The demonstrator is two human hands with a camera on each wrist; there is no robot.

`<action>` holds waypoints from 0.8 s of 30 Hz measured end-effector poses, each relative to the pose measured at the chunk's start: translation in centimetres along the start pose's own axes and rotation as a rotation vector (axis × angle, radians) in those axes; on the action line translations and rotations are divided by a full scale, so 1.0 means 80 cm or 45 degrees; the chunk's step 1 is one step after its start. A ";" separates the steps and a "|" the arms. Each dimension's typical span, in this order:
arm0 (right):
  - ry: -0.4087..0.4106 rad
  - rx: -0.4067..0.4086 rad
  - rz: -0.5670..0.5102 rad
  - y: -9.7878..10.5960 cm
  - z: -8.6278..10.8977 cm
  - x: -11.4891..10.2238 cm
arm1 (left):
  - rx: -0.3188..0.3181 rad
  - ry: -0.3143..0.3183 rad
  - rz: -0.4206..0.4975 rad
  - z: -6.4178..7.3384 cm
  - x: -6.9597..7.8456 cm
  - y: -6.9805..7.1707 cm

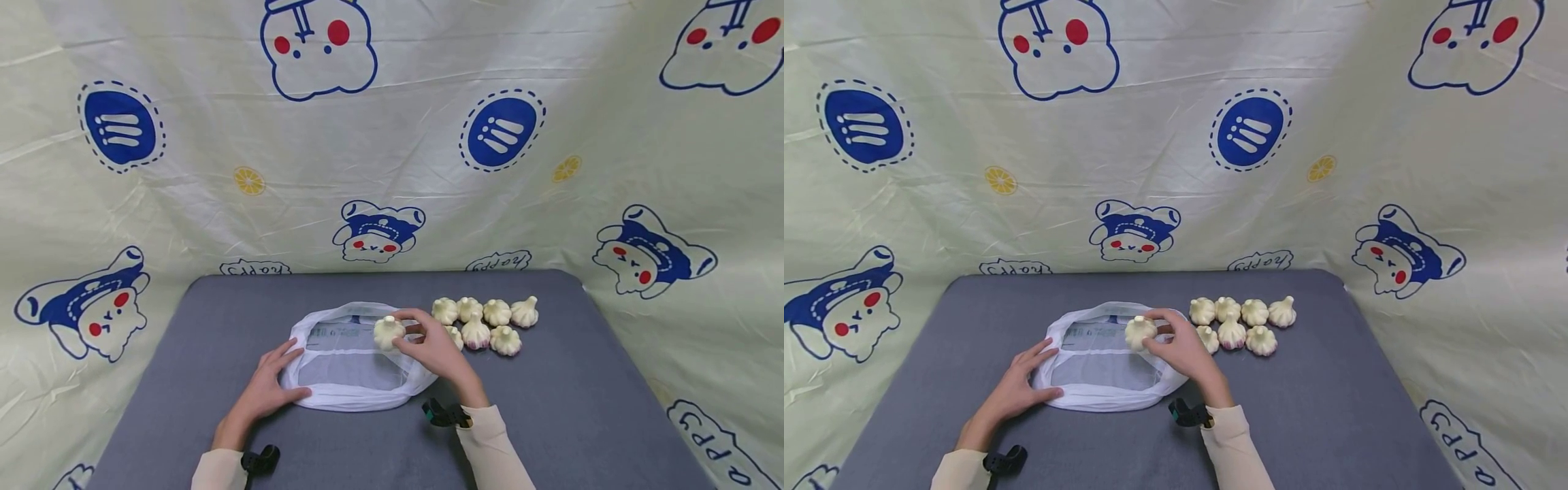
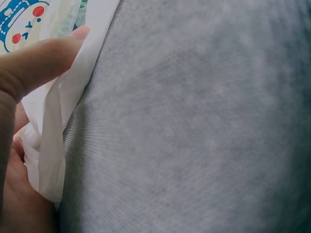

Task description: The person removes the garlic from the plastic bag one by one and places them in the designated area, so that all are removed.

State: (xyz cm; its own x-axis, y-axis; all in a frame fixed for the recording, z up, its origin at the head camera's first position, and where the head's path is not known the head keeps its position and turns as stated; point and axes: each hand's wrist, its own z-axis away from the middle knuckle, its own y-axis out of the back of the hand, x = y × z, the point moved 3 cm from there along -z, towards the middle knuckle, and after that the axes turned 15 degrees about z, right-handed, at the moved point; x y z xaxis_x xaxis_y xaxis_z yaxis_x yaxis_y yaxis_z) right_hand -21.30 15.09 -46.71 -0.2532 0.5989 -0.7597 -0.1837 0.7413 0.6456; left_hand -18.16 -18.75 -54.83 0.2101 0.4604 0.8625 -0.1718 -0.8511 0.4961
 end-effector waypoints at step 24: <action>-0.092 0.248 0.050 0.080 0.054 0.030 | -0.018 0.019 0.036 -0.001 -0.002 -0.001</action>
State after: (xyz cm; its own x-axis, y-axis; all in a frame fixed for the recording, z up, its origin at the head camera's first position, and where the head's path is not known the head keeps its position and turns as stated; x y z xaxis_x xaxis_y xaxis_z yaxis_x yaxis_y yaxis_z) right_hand -19.01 22.56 -44.79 -0.1863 0.6436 -0.7423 0.0137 0.7572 0.6531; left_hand -18.25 -18.74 -55.03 0.1903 0.4401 0.8775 -0.1913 -0.8601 0.4729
